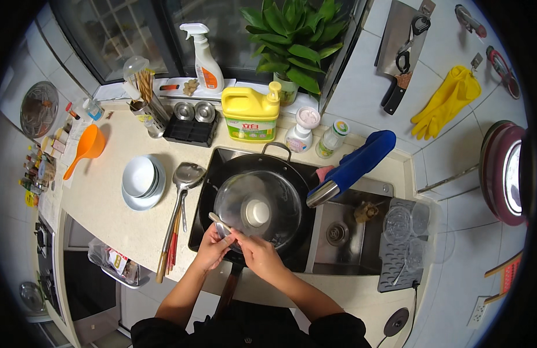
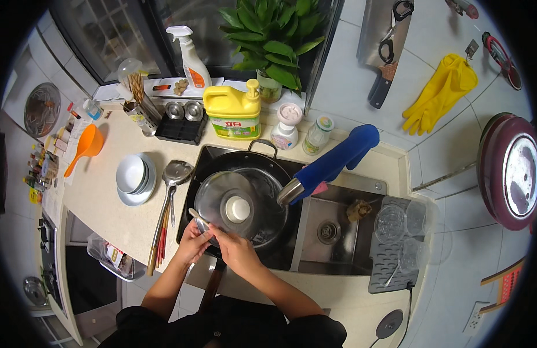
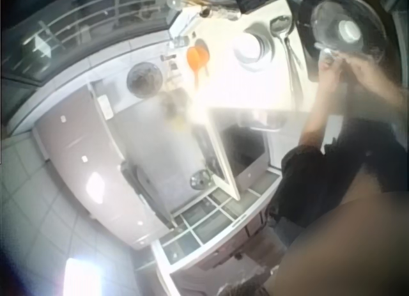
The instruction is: The person scrubs a metal pot lid with a pink sponge, then washes a metal steamer insert and a black wok in the sink. They use a wooden spoon to assist in cleaning the lid and a yellow sponge for the wok. The person rinses the items under running water and places the cleaned steamer insert on the counter.
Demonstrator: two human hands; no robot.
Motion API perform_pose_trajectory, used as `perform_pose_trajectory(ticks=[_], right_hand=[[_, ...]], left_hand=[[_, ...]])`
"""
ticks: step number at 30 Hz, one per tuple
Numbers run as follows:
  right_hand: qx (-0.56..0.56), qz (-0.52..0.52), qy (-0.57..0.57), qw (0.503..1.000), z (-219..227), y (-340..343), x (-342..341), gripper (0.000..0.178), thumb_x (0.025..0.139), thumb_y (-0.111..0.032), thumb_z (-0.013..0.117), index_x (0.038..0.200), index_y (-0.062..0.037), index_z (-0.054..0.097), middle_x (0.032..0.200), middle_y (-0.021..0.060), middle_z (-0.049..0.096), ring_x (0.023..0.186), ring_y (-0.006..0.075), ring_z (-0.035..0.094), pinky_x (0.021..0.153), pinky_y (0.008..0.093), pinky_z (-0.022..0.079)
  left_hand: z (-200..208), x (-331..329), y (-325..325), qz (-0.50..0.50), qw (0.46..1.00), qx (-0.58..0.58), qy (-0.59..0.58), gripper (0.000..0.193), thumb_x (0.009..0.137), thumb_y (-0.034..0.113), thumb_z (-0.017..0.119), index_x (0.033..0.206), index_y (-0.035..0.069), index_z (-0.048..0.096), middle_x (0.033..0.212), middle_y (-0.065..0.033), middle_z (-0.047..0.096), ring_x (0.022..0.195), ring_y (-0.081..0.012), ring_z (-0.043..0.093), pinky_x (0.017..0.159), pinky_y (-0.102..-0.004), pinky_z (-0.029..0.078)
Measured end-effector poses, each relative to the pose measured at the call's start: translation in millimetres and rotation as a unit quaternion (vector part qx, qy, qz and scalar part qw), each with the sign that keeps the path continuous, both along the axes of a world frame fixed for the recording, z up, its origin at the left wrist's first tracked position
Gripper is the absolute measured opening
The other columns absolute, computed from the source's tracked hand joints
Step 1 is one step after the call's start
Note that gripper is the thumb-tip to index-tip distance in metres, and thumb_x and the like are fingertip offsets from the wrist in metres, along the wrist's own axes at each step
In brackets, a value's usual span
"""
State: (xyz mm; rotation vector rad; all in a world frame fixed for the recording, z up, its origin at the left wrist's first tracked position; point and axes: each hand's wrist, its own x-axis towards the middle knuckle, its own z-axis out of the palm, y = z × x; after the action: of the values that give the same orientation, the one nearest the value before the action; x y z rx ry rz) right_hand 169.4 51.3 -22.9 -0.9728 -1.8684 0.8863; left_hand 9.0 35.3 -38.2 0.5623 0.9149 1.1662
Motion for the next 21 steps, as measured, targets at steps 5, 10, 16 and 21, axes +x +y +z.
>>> perform_pose_trajectory(ticks=[5,10,16,21], right_hand=[[-0.064,-0.093,-0.022,0.993,-1.6,27.8,3.9,0.037,0.083,0.001,0.053,0.119,-0.0071,0.057,0.074,0.0183,0.060,0.063,0.0310,0.060,0.058,0.0340,0.048],[-0.061,-0.011,-0.062,0.996,5.7,-3.9,6.6,0.043,0.081,0.000,0.055,0.123,-0.0113,0.054,0.071,0.0146,0.057,0.062,0.0318,0.059,0.056,0.0379,0.048],[-0.016,-0.096,-0.059,0.994,9.6,30.1,9.4,0.043,0.081,-0.002,0.054,0.122,-0.0171,0.055,0.070,0.0137,0.056,0.060,0.0320,0.058,0.053,0.0401,0.047],[-0.016,-0.018,-0.069,0.997,16.3,8.9,11.8,0.044,0.080,0.001,0.053,0.120,-0.0150,0.057,0.068,0.0121,0.055,0.060,0.0295,0.058,0.054,0.0366,0.047]], left_hand=[[14.0,12.7,-1.4,0.002,0.999,-0.038,0.028,0.028,0.084,-0.004,0.057,0.109,0.007,0.050,0.097,-0.0013,0.060,0.079,-0.0051,0.056,0.063,-0.0157,0.046],[11.9,1.9,7.7,0.061,0.997,-0.015,0.048,0.028,0.083,-0.008,0.055,0.108,0.004,0.050,0.095,-0.0031,0.060,0.083,-0.0088,0.058,0.072,-0.0215,0.048],[11.5,1.5,6.2,0.021,0.996,0.015,0.080,0.033,0.080,-0.012,0.055,0.110,0.001,0.051,0.102,-0.0048,0.060,0.096,-0.0108,0.056,0.085,-0.0252,0.045],[9.2,-8.3,8.2,0.037,0.999,0.001,-0.027,0.040,0.077,-0.015,0.054,0.114,0.001,0.051,0.105,-0.0083,0.060,0.095,-0.0144,0.058,0.084,-0.0263,0.047]])
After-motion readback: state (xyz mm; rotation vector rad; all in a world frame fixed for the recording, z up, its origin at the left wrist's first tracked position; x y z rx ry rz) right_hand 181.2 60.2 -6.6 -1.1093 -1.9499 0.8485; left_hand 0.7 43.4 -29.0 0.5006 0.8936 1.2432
